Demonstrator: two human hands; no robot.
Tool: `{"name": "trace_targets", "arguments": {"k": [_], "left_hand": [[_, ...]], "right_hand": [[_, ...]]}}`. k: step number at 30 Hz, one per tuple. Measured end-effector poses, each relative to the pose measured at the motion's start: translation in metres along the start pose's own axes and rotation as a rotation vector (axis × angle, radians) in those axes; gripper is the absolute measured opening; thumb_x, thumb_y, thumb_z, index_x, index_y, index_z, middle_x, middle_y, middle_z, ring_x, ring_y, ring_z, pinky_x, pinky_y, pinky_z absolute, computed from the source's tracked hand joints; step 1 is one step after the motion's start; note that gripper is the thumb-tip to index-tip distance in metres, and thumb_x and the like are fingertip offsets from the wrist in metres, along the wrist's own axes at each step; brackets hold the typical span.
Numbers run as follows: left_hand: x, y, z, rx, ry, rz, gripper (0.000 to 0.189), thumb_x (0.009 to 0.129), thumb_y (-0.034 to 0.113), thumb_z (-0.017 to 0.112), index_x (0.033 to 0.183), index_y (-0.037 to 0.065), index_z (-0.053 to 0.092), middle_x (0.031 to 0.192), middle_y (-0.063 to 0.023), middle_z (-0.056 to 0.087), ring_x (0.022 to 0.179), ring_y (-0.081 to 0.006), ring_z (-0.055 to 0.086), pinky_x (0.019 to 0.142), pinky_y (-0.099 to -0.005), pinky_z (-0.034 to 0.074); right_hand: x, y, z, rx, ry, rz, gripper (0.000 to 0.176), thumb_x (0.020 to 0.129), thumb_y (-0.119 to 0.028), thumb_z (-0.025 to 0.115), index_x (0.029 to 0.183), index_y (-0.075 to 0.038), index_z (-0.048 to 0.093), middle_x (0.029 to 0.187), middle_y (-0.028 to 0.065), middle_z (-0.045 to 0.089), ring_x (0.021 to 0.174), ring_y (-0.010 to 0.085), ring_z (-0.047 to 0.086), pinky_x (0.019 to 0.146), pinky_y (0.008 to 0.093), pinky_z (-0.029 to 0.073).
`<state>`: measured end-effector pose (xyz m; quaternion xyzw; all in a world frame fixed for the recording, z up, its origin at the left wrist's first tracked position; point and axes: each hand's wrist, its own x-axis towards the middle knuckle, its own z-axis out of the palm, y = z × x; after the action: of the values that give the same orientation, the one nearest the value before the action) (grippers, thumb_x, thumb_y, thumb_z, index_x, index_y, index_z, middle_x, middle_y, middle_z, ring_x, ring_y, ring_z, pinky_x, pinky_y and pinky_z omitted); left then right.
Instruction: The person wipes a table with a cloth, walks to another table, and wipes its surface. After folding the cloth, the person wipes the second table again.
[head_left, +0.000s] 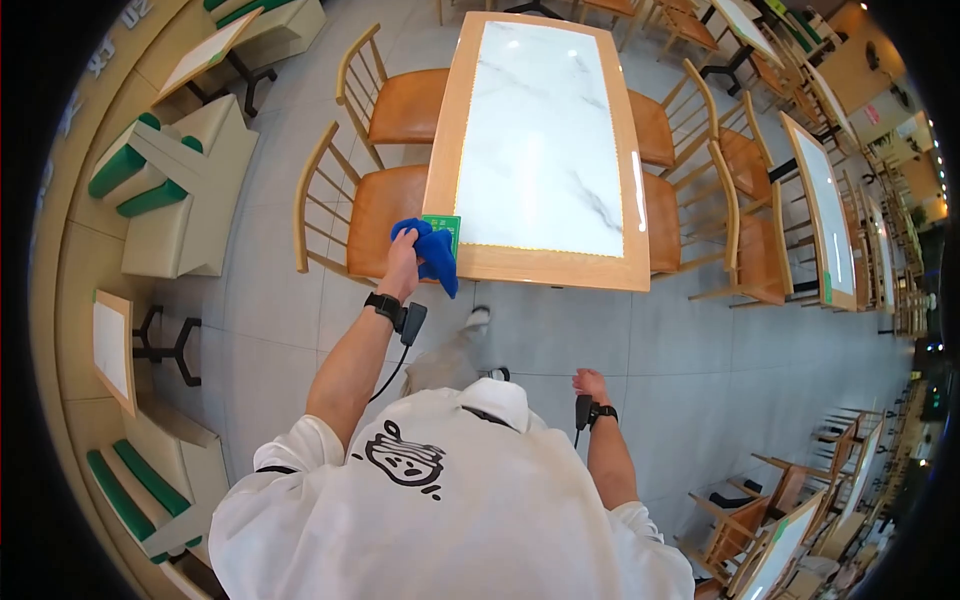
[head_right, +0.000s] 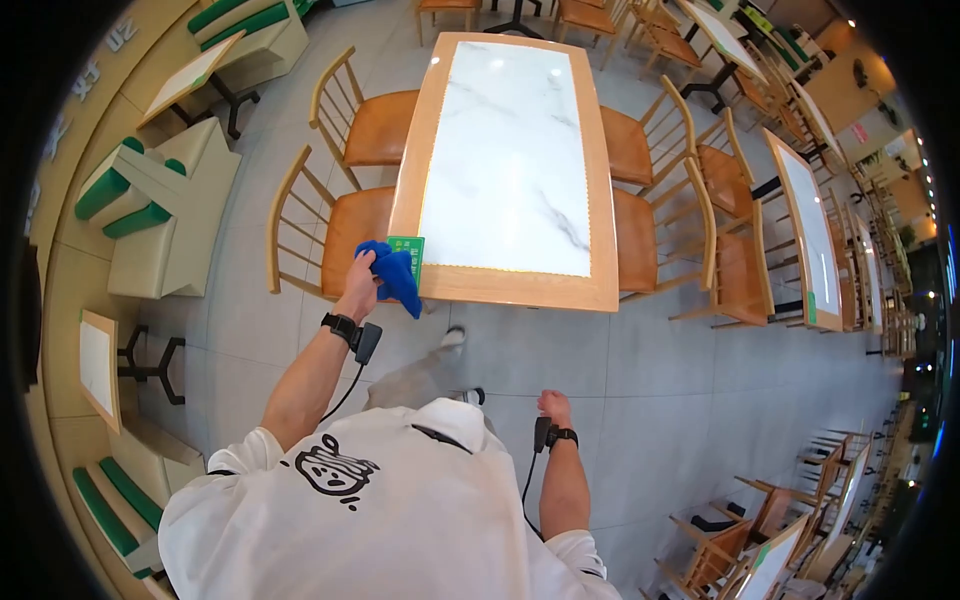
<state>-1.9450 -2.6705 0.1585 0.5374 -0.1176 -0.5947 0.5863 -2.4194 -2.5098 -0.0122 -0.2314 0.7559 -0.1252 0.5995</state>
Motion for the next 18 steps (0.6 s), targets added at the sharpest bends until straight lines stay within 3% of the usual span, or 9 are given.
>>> {"name": "trace_targets", "arguments": {"k": [3, 5, 6, 8, 9, 11, 14, 16, 18], "left_hand": [[0.040, -0.023, 0.005, 0.279, 0.099, 0.052, 0.022, 0.097, 0.020, 0.045, 0.109, 0.008, 0.057, 0.100, -0.0084, 0.063, 0.094, -0.0210, 0.060, 0.084, -0.0361, 0.047], [0.082, -0.062, -0.009, 0.803, 0.114, 0.385, 0.025, 0.094, 0.020, 0.048, 0.111, 0.004, 0.057, 0.100, -0.0122, 0.065, 0.096, -0.0251, 0.061, 0.084, -0.0351, 0.047], [0.097, -0.074, -0.013, 0.879, 0.042, 0.346, 0.032, 0.091, 0.022, 0.051, 0.118, 0.004, 0.056, 0.118, -0.0181, 0.060, 0.113, -0.0298, 0.055, 0.098, -0.0428, 0.039], [0.098, -0.091, 0.013, 1.212, 0.162, 0.365, 0.040, 0.090, 0.025, 0.051, 0.126, 0.007, 0.054, 0.141, -0.0190, 0.043, 0.135, -0.0314, 0.035, 0.111, -0.0543, 0.020], [0.100, -0.095, 0.025, 1.209, 0.154, 0.346, 0.040, 0.090, 0.025, 0.051, 0.126, 0.007, 0.054, 0.141, -0.0190, 0.043, 0.135, -0.0314, 0.035, 0.111, -0.0543, 0.020], [0.106, -0.105, 0.046, 1.322, 0.111, 0.342, 0.048, 0.089, 0.029, 0.053, 0.133, 0.010, 0.051, 0.152, -0.0194, 0.025, 0.143, -0.0344, 0.015, 0.111, -0.0629, 0.002], [0.100, -0.117, 0.078, 1.479, 0.032, 0.413, 0.054, 0.087, 0.031, 0.056, 0.137, 0.012, 0.048, 0.153, -0.0215, 0.021, 0.143, -0.0396, 0.013, 0.110, -0.0633, 0.004], [0.095, -0.121, 0.099, 1.528, -0.038, 0.480, 0.056, 0.086, 0.032, 0.057, 0.137, 0.013, 0.047, 0.153, -0.0234, 0.019, 0.143, -0.0415, 0.012, 0.111, -0.0631, 0.003], [0.089, -0.116, 0.121, 1.523, -0.156, 0.416, 0.059, 0.086, 0.031, 0.056, 0.139, 0.010, 0.045, 0.154, -0.0254, 0.015, 0.143, -0.0425, 0.010, 0.110, -0.0636, 0.002]], "right_hand": [[0.011, -0.045, 0.001, 0.051, 0.005, -0.061, 0.024, 0.088, -0.025, 0.058, 0.101, -0.005, 0.061, 0.082, 0.0051, 0.064, 0.066, 0.0151, 0.060, 0.052, 0.0308, 0.048], [0.014, -0.077, -0.002, 0.057, 0.015, -0.036, 0.024, 0.089, -0.025, 0.058, 0.101, -0.005, 0.061, 0.082, 0.0052, 0.064, 0.067, 0.0147, 0.060, 0.051, 0.0303, 0.047], [0.018, -0.092, -0.010, 0.065, 0.024, -0.020, 0.024, 0.090, -0.025, 0.057, 0.102, -0.005, 0.061, 0.081, 0.0053, 0.063, 0.067, 0.0143, 0.059, 0.051, 0.0298, 0.047], [0.029, -0.107, -0.035, 0.025, -0.002, -0.001, 0.027, 0.091, -0.029, 0.057, 0.106, -0.007, 0.060, 0.086, 0.0054, 0.065, 0.070, 0.0154, 0.060, 0.056, 0.0327, 0.049], [0.037, -0.115, -0.044, 0.006, -0.047, -0.016, 0.030, 0.091, -0.032, 0.056, 0.110, -0.009, 0.059, 0.091, 0.0056, 0.066, 0.073, 0.0164, 0.061, 0.061, 0.0357, 0.051], [0.054, -0.127, -0.067, 0.064, 0.051, -0.009, 0.029, 0.091, -0.033, 0.056, 0.109, -0.009, 0.058, 0.089, 0.0052, 0.065, 0.073, 0.0169, 0.060, 0.061, 0.0362, 0.051], [0.078, -0.133, -0.085, 0.278, 0.408, -0.125, 0.034, 0.091, -0.029, 0.057, 0.115, -0.006, 0.053, 0.083, 0.0056, 0.057, 0.066, 0.0142, 0.056, 0.050, 0.0305, 0.046], [0.109, -0.138, -0.098, 0.359, 0.464, -0.136, 0.037, 0.091, -0.030, 0.055, 0.118, -0.005, 0.049, 0.084, 0.0054, 0.055, 0.068, 0.0148, 0.055, 0.050, 0.0327, 0.047], [0.094, -0.179, -0.086, 0.381, 0.435, -0.102, 0.039, 0.090, -0.031, 0.055, 0.118, -0.004, 0.049, 0.087, 0.0056, 0.056, 0.069, 0.0151, 0.055, 0.049, 0.0334, 0.047]]}}
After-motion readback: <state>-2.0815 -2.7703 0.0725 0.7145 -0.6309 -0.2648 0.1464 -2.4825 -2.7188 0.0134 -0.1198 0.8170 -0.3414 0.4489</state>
